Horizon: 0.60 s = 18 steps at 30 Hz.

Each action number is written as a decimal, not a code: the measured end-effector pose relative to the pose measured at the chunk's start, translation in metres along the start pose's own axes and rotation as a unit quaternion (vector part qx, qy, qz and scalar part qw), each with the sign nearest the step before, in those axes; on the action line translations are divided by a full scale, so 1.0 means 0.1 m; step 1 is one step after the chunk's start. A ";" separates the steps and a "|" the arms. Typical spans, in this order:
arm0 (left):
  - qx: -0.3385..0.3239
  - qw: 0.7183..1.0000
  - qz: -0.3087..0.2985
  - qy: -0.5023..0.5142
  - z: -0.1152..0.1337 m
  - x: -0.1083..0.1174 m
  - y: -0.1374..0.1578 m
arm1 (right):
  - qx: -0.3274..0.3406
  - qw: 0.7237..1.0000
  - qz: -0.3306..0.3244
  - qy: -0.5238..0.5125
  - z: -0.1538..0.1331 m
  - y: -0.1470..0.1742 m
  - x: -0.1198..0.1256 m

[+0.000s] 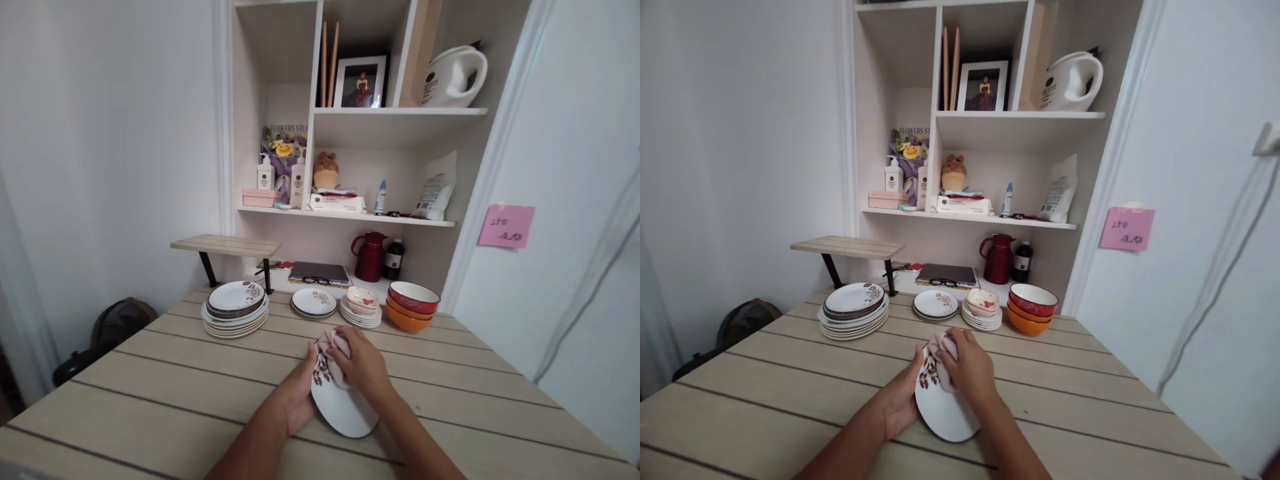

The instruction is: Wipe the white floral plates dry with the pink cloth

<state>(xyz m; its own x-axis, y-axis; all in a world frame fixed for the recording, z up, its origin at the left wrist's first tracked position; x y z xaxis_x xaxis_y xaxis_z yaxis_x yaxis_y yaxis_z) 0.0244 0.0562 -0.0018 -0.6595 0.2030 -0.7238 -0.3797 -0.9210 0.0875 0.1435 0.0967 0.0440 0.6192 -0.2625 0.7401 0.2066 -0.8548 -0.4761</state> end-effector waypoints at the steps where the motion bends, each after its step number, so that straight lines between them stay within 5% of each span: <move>1: 0.001 1.000 0.005 -0.003 0.00 0.00 0.00 | -0.011 0.999 -0.004 0.030 0.05 -0.02 0.02; 7: 0.025 1.000 0.004 -0.006 0.00 0.01 0.03 | -0.023 0.983 -0.126 0.128 0.28 0.10 0.23; 12: 0.040 0.999 -0.011 -0.015 0.02 -0.02 0.06 | 0.039 0.966 -0.254 0.006 0.14 0.31 0.21; 14: 0.039 0.999 -0.015 -0.014 0.02 -0.04 0.06 | 0.054 0.969 -0.235 -0.054 0.00 0.32 0.15; 18: 0.017 1.000 0.005 -0.015 0.02 -0.02 0.03 | 0.039 0.996 -0.072 -0.039 -0.16 0.19 0.03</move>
<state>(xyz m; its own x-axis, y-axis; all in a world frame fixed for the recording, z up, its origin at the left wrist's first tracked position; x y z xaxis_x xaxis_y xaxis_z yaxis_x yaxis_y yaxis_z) 0.0235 0.0532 0.0010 -0.6823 0.2043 -0.7020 -0.3940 -0.9116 0.1177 0.1368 0.0726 0.0452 0.6356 -0.1018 0.7653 0.3539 -0.8426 -0.4060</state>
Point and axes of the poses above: each hand's wrist, its own y-axis away from the middle knuckle, its own x-axis out of the back of the hand, z = x × y, the point moved 3 cm from there along -y, towards the middle knuckle, and after that the axes turned 6 degrees about z, right-handed, at the moved point
